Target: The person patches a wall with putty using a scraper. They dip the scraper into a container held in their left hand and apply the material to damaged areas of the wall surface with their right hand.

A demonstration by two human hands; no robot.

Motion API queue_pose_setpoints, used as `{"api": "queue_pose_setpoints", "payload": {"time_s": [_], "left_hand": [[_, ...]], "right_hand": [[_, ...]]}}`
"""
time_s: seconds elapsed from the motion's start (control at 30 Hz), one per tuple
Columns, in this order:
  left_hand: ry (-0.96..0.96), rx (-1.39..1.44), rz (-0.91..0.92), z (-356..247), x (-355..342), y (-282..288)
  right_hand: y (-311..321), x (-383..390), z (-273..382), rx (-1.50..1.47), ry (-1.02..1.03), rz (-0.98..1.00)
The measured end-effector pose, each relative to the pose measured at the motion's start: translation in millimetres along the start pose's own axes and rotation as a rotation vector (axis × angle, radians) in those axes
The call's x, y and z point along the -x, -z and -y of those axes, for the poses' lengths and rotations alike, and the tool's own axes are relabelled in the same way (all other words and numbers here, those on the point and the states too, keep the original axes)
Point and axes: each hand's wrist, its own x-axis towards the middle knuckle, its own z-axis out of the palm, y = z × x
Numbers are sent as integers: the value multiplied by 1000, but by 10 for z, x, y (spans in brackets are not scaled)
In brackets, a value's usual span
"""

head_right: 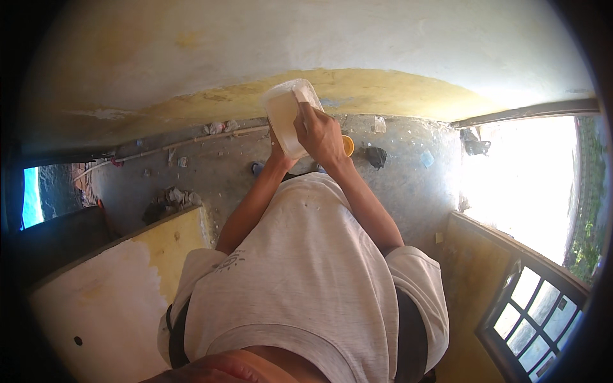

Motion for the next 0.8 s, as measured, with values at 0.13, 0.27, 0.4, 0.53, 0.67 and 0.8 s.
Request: {"api": "queue_pose_setpoints", "payload": {"time_s": [0.13,0.27,0.4,0.53,0.67,0.8], "left_hand": [[-4,63,-20,-56,96,-97],[-44,-45,60,-157,92,-156],[-85,2,-1,-83,1,-141],[-49,66,47,-78,42,-179],[19,90,51,-72,77,-85],[10,89,108,-17,65,-96]], "right_hand": [[4,-1,-26,-46,73,76],[169,-167,12,-45,-46,-53],[39,-104,259,-104,0,-1],[-133,21,186,-85,18,60],[-44,-24,54,-64,35,94],[-29,-9,-111,-61,0,165]]}}
